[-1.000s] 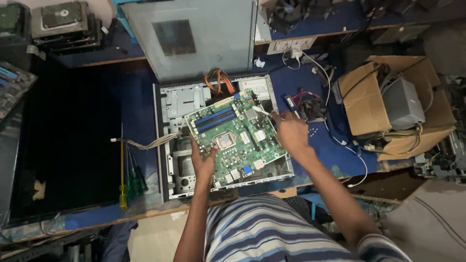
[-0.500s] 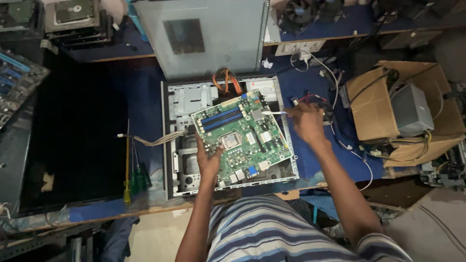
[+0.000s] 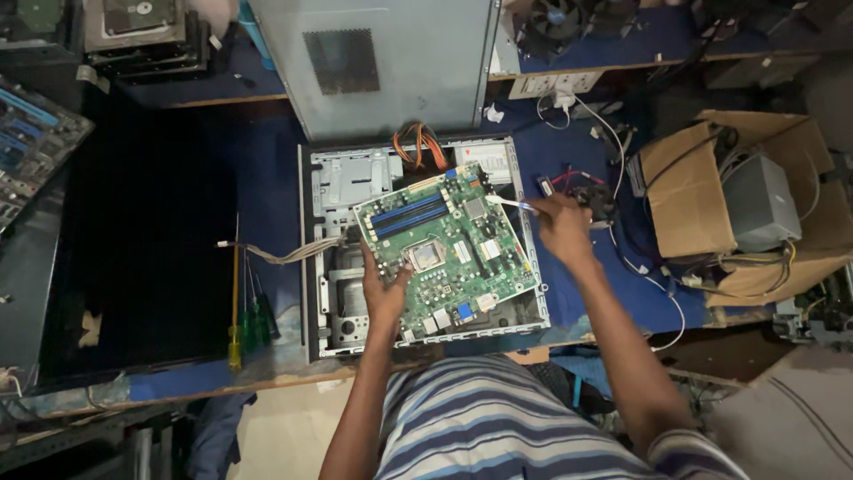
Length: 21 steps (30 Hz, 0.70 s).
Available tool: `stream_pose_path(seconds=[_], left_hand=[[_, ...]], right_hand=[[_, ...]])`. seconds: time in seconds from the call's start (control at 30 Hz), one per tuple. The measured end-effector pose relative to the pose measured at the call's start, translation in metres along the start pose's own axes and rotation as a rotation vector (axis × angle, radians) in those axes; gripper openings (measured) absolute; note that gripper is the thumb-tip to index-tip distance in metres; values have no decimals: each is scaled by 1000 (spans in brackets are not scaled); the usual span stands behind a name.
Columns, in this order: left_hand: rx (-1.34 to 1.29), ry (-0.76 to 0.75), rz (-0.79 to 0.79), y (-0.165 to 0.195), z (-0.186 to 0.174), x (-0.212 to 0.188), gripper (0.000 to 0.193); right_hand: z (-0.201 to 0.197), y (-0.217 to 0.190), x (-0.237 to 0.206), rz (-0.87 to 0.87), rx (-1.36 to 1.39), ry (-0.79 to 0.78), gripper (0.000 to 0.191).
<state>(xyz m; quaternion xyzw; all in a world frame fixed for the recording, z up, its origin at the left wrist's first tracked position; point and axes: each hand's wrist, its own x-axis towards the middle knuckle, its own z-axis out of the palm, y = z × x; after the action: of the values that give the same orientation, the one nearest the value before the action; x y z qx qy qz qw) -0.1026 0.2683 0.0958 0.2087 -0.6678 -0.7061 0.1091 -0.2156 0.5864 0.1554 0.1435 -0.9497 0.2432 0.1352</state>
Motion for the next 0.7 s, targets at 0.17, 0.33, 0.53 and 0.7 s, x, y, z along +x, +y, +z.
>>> stream_pose_path(seconds=[0.17, 0.33, 0.53, 0.7], left_hand=[[-30, -11, 20, 1, -1, -1, 104], [-26, -6, -31, 5, 0, -5, 104], [-10, -9, 51, 9, -1, -6, 105], [-109, -20, -51, 11, 1, -8, 106]], right_hand=[[0, 7, -11, 25, 51, -8, 39], [-3, 9, -11, -15, -40, -20, 39], [-22, -8, -12, -37, -128, -89, 39], [-32, -27, 1, -133, -153, -110, 41]])
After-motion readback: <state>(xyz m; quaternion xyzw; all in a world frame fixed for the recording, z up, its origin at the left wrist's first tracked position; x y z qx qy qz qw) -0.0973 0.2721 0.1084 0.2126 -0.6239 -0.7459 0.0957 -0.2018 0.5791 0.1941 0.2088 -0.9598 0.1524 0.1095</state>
